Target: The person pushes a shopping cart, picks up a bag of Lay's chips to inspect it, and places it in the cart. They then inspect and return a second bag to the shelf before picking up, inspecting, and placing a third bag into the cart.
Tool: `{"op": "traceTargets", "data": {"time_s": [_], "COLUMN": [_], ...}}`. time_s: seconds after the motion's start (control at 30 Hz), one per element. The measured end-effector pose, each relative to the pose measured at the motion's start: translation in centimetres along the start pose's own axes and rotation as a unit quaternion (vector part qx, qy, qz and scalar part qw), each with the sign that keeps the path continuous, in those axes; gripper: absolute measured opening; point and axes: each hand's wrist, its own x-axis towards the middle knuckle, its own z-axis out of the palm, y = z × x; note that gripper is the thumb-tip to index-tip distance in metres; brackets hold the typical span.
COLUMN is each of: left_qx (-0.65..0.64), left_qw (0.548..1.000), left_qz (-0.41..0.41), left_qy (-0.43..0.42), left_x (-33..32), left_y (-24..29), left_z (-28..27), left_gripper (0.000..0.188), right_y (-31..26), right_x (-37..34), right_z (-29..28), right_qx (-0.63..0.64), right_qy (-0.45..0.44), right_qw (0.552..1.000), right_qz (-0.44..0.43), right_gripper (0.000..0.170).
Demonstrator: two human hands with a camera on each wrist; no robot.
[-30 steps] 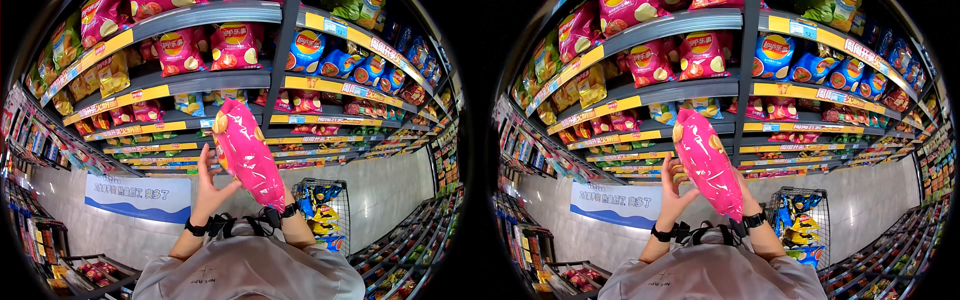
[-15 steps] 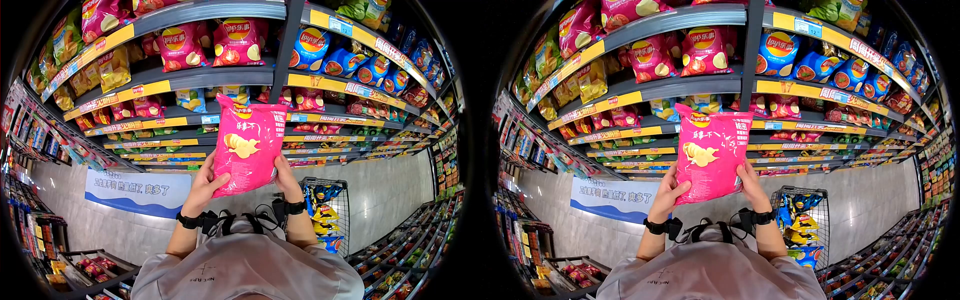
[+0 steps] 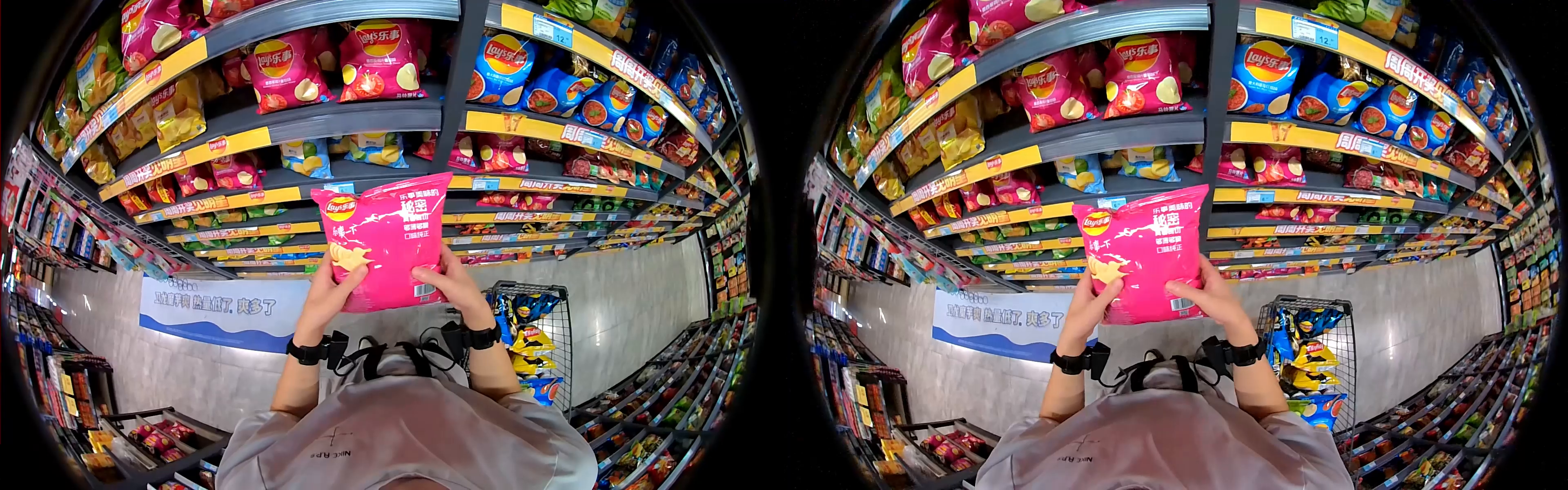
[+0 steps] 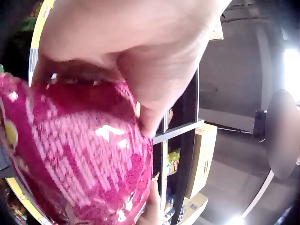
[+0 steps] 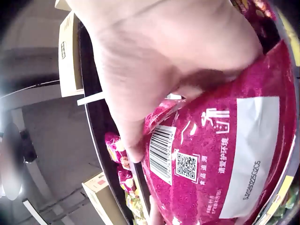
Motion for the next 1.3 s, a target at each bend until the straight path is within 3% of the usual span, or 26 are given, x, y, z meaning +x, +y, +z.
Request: {"op": "traceTargets", "data": {"time_s": [0.1,0.33,0.4,0.43,0.47,0.53,0.57,0.63,0.73,0.87,0.97,1.03,1.17,1.3], "left_qx": [-0.058,-0.074,0.122,0.152,0.247,0.212,0.211,0.121,0.091,0.066,-0.025,-0.135,-0.062,-0.116], "left_qw": [0.995,0.992,0.968,0.965,0.94,0.969,0.969,0.989,0.993,0.995,0.999,0.99,0.992,0.988], "left_qz": [0.033,0.036,0.1,0.129,0.179,0.125,0.124,0.069,0.064,0.071,0.029,-0.024,0.04,0.001], "left_qy": [0.077,0.099,0.195,0.174,0.15,0.027,0.027,-0.057,-0.026,0.009,-0.009,0.029,0.104,0.105], "left_x": [0.2,0.2,-0.3,-0.4,-0.7,-1.1,-1.2,-1.3,-1.4,-1.0,-0.5,-0.4,0.0,0.4], "left_y": [-0.5,-1.2,-0.2,0.0,0.2,0.4,0.5,1.2,1.0,0.6,-0.5,-0.7,-0.9,-1.2], "left_z": [0.7,1.0,1.8,1.5,1.2,0.8,1.2,2.6,2.8,2.1,1.5,1.6,2.9,1.7], "left_gripper": [0.056,0.061,0.067,0.067,0.056,0.05,0.05,0.048,0.051,0.058,0.066,0.068,0.064,0.063], "right_y": [0.8,0.4,0.6,0.8,1.0,1.4,1.4,1.5,1.0,0.6,-0.1,0.0,0.4,1.4], "right_x": [0.2,0.6,0.8,1.0,1.1,1.3,1.3,1.3,0.8,0.1,-0.3,-0.4,-0.8,-0.5], "right_z": [0.4,1.0,0.6,0.4,0.4,0.2,0.3,0.5,1.1,0.4,0.8,1.6,2.5,1.0], "right_qx": [0.006,0.001,-0.007,-0.014,-0.014,-0.007,-0.007,-0.028,-0.055,0.031,0.017,0.0,-0.032,-0.034], "right_qy": [0.011,0.07,0.084,0.1,0.1,0.132,0.132,0.134,0.11,0.067,0.026,0.01,-0.029,-0.012], "right_qw": [1.0,0.998,0.996,0.995,0.995,0.991,0.991,0.989,0.985,0.993,0.996,0.996,0.995,0.995], "right_qz": [0.002,-0.012,-0.009,-0.006,-0.006,-0.021,-0.019,-0.058,-0.125,-0.091,-0.084,-0.092,-0.094,-0.096], "right_gripper": [0.064,0.056,0.056,0.056,0.056,0.055,0.055,0.053,0.054,0.051,0.044,0.043,0.041,0.035]}}
